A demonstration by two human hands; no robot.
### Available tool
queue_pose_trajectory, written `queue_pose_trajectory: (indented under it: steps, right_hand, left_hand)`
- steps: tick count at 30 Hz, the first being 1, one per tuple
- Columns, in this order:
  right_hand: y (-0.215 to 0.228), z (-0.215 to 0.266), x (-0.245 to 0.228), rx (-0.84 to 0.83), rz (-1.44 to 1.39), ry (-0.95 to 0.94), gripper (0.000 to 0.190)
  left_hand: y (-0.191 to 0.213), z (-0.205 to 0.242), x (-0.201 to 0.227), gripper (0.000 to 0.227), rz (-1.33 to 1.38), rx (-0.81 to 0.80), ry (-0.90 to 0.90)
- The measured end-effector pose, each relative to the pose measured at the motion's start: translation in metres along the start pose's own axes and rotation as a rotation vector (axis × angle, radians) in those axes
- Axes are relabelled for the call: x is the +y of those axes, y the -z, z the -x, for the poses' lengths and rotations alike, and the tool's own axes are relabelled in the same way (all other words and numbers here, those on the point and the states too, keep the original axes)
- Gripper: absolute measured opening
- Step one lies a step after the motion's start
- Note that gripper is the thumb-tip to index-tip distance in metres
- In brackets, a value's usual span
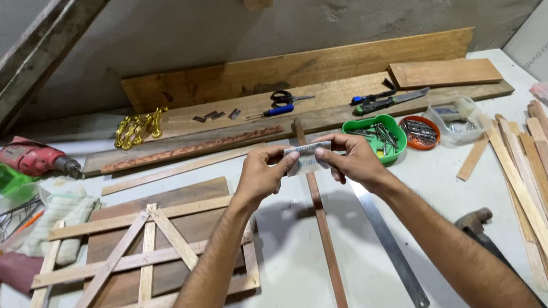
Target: Measure and assemble a wooden frame structure using thin wood strips, a ruler, and a hammer.
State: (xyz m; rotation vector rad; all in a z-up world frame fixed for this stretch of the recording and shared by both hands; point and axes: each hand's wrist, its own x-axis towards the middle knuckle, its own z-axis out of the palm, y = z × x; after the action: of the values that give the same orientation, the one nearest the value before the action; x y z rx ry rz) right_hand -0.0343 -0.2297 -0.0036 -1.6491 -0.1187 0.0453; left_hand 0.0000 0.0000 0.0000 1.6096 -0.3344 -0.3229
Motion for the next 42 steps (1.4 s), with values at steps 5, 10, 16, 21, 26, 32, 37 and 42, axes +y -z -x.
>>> queue_pose_trajectory:
  steps: [5, 10, 16, 21, 26, 32, 37, 42]
  right_hand:
    - [0.011, -0.026, -0.006, -0.015, 0.084, -0.096, 0.023]
    - [0.017, -0.019, 0.011, -0.152, 0.062, -0.078, 0.020]
    - [0.018, 0.028, 0.029, -0.127, 0.178, 0.117, 0.019]
    - [-0.005, 0.079, -0.006, -0.032, 0.555, 0.064, 0.021]
    - [0.003, 0.089, 0.035, -0.101, 0.838, 0.311, 0.031]
    - [0.010, 0.086, 0.089, -0.183, 1.031, 0.387, 0.037]
    - [-0.004, 0.091, 0.084, -0.202, 1.243, 0.302, 0.038]
    - [0.003, 0.064, 0.099, -0.194, 1.320, 0.345, 0.039]
  left_hand:
    - [0.003, -0.019, 0.004, 0.022, -0.039, 0.043, 0.037]
    - [-0.005, 0.009, 0.010, 0.026, -0.175, 0.077, 0.043]
    - [-0.023, 0.041, -0.015, 0.035, -0.279, -0.038, -0.194]
    - [-0.034, 0.064, -0.034, 0.029, -0.591, -0.142, -0.420]
    - [-0.046, 0.047, -0.103, 0.041, -0.856, -0.201, -0.557]
    - [-0.053, 0.050, -0.113, 0.030, -1.245, -0.151, -0.575]
    - [-0.057, 0.043, -0.153, 0.029, -1.327, -0.169, -0.573]
    - [-0.055, 0.022, -0.144, 0.035, -1.267, -0.138, -0.499]
